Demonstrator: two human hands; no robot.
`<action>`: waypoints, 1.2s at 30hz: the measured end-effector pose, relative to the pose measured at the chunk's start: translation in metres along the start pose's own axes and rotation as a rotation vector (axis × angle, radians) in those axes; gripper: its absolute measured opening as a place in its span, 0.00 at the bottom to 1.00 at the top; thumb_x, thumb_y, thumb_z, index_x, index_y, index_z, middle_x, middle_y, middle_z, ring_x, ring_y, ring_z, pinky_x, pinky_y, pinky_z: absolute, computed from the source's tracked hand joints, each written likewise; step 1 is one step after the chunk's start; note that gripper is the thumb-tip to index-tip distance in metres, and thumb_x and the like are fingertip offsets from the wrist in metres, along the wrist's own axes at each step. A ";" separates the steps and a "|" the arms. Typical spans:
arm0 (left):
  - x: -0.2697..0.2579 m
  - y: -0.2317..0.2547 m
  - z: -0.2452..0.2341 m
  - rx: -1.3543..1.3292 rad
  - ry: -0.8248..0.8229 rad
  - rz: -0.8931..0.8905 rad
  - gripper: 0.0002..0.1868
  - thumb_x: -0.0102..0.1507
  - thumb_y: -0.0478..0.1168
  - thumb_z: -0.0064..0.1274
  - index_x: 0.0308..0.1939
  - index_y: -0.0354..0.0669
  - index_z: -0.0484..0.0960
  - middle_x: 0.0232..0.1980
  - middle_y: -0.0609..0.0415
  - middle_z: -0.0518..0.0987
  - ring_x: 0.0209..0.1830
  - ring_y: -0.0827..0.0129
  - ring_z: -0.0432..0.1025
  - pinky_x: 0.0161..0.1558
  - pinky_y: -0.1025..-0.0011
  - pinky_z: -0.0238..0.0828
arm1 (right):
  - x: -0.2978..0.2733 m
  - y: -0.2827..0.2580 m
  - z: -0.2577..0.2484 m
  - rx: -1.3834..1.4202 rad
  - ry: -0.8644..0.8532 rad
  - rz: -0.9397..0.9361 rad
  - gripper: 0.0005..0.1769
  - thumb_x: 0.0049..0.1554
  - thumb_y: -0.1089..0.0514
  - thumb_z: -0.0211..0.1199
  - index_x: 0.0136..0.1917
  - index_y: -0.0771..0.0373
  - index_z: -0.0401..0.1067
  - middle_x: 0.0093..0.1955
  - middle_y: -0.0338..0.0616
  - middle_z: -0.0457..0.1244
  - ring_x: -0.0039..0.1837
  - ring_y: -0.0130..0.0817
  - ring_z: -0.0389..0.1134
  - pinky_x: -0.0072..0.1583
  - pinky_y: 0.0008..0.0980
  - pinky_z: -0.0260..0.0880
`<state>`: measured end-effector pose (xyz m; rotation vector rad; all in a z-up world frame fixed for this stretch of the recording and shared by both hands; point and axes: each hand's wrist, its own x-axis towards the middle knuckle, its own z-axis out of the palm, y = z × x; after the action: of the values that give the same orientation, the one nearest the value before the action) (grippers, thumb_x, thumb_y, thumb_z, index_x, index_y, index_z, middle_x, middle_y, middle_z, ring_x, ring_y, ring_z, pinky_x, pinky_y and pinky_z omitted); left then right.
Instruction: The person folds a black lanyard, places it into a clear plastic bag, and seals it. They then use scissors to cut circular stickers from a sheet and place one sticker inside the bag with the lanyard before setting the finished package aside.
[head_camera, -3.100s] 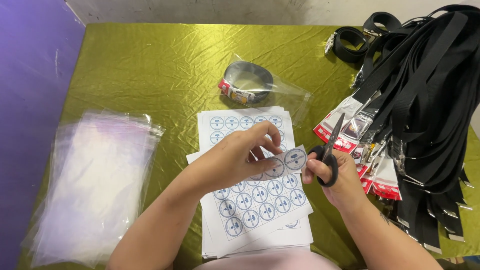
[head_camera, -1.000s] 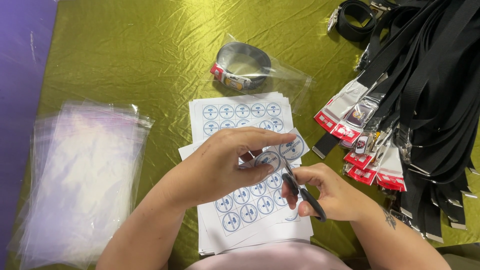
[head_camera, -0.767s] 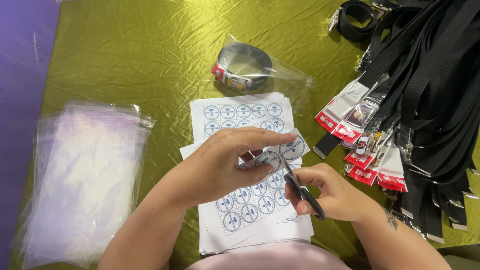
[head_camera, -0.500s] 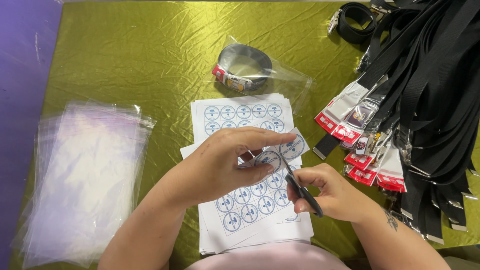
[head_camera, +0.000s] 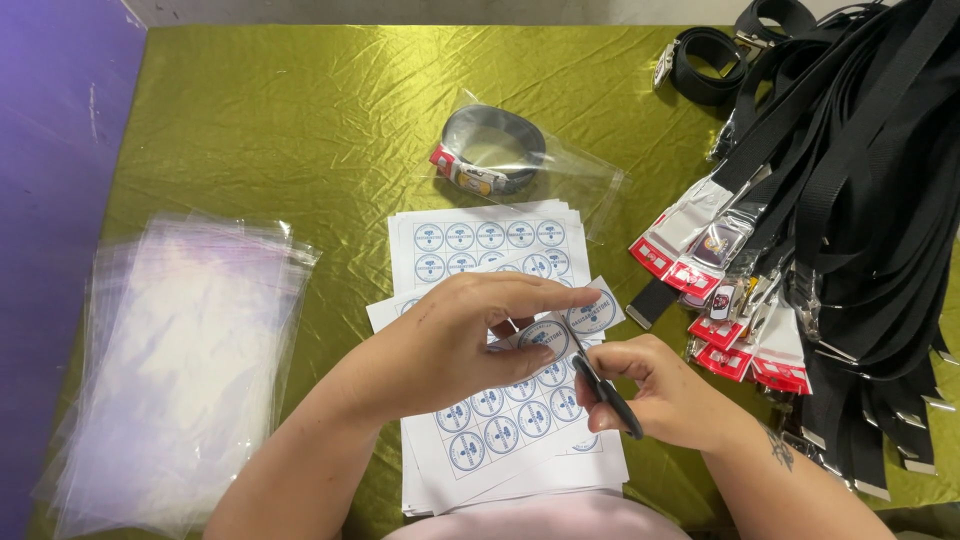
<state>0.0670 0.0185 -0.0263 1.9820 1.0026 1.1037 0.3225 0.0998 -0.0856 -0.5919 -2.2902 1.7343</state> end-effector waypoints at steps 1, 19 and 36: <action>0.000 0.000 0.000 -0.001 -0.001 0.009 0.25 0.67 0.31 0.56 0.68 0.48 0.72 0.60 0.52 0.84 0.41 0.67 0.76 0.40 0.71 0.71 | 0.000 0.000 0.000 0.001 0.003 -0.003 0.26 0.50 0.33 0.70 0.35 0.59 0.76 0.31 0.34 0.67 0.35 0.26 0.66 0.40 0.28 0.67; 0.002 0.004 0.000 -0.039 -0.037 -0.014 0.25 0.66 0.30 0.56 0.68 0.46 0.72 0.58 0.54 0.83 0.30 0.72 0.66 0.35 0.73 0.67 | 0.000 0.000 0.001 0.022 0.027 0.043 0.18 0.50 0.44 0.72 0.34 0.60 0.76 0.29 0.36 0.69 0.34 0.26 0.69 0.38 0.28 0.70; 0.005 -0.014 0.001 0.161 0.018 -0.057 0.25 0.62 0.31 0.60 0.64 0.45 0.77 0.51 0.53 0.86 0.38 0.63 0.76 0.40 0.68 0.69 | 0.004 0.055 -0.007 -1.083 0.095 0.476 0.13 0.57 0.46 0.66 0.41 0.56 0.70 0.38 0.46 0.67 0.44 0.48 0.67 0.45 0.48 0.66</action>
<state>0.0655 0.0301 -0.0363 2.0586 1.1830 1.0403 0.3321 0.1206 -0.1362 -1.4240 -3.0321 0.3573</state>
